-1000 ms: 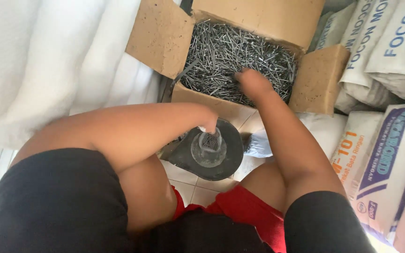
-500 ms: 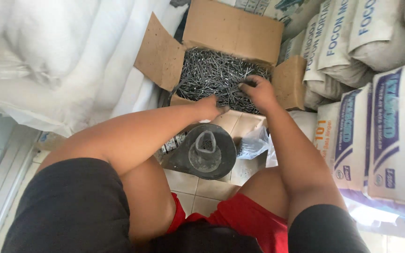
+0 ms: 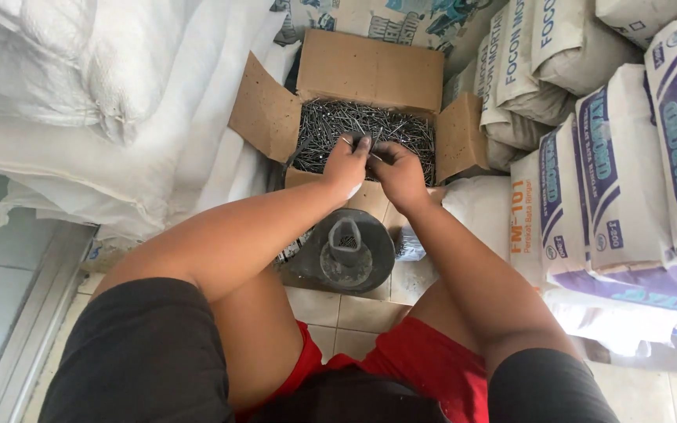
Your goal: The person sorts nails from a cardboard box into a plastic bag by hand, using a small bowl to hold some nails during the process.
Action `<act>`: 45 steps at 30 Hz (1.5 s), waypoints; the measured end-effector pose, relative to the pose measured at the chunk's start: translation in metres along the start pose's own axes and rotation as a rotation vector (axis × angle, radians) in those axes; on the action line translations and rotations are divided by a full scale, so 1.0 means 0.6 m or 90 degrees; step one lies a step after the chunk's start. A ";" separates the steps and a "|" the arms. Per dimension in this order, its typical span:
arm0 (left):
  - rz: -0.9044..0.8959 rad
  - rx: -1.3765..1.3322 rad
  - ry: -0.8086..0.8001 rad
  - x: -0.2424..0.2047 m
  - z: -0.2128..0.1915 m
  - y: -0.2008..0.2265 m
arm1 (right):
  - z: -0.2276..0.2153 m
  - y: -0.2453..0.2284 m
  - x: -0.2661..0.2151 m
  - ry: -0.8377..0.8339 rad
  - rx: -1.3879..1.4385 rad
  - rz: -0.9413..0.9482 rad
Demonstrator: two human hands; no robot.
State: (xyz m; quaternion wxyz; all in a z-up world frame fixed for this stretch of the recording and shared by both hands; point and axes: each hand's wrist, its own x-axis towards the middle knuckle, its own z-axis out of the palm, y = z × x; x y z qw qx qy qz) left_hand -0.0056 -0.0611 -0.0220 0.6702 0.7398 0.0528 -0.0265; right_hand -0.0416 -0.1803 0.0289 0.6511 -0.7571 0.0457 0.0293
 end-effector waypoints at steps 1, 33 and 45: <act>0.002 0.001 -0.002 -0.011 0.000 0.011 | 0.001 -0.001 -0.004 0.002 0.002 -0.001; -0.188 -0.426 -0.026 -0.029 -0.049 0.111 | -0.043 -0.026 -0.045 0.019 0.136 -0.127; -0.088 -0.190 -0.154 -0.067 -0.052 0.142 | -0.071 -0.037 -0.028 -0.004 -0.037 -0.083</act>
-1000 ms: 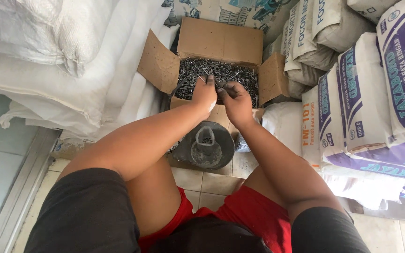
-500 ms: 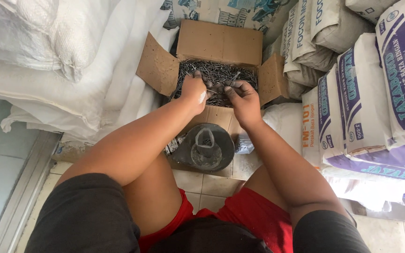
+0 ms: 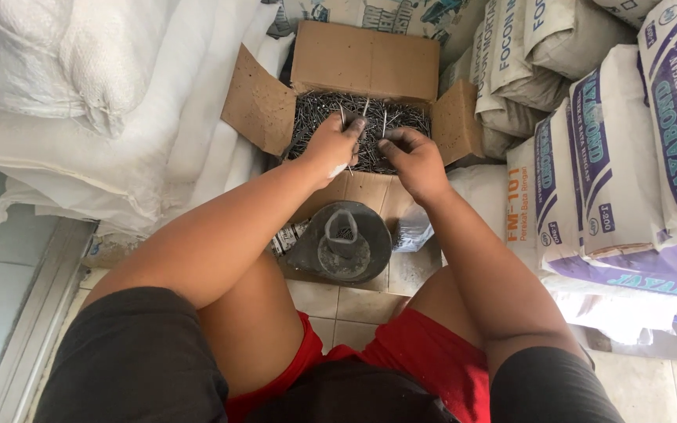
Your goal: The person sorts nails from a cardboard box into a plastic bag by hand, using a small bowl to hold some nails during the process.
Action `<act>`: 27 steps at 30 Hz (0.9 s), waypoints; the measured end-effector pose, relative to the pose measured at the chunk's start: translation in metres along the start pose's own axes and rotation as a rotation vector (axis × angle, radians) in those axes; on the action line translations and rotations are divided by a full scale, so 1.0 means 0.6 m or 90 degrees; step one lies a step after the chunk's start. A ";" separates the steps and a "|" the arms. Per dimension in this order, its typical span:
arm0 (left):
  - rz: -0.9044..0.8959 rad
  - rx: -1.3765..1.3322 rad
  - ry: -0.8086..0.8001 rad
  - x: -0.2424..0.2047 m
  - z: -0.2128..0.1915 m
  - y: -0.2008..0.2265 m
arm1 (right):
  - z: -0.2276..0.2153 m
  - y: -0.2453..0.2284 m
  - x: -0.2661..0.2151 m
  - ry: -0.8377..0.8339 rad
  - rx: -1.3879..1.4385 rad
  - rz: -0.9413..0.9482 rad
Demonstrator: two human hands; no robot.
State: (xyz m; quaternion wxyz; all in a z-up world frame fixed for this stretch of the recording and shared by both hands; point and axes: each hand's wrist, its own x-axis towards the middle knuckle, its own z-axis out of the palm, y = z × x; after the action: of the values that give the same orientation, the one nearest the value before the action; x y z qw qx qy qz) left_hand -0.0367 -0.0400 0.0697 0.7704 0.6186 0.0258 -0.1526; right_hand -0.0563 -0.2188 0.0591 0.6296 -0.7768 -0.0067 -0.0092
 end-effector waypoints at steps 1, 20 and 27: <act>-0.001 0.000 -0.001 0.004 -0.002 -0.009 | 0.005 0.003 0.002 0.001 0.000 0.001; 0.035 0.243 0.050 0.024 0.000 -0.041 | 0.009 0.040 0.013 0.005 0.085 0.071; 0.085 0.431 0.020 0.035 0.003 -0.059 | 0.008 0.067 0.027 0.018 0.107 0.095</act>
State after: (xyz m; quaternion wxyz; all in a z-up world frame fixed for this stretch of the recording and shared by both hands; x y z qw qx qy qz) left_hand -0.0265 -0.0528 0.0316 0.5291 0.8418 -0.0546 -0.0920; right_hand -0.0389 -0.2223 0.0191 0.6918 -0.7191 0.0594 0.0277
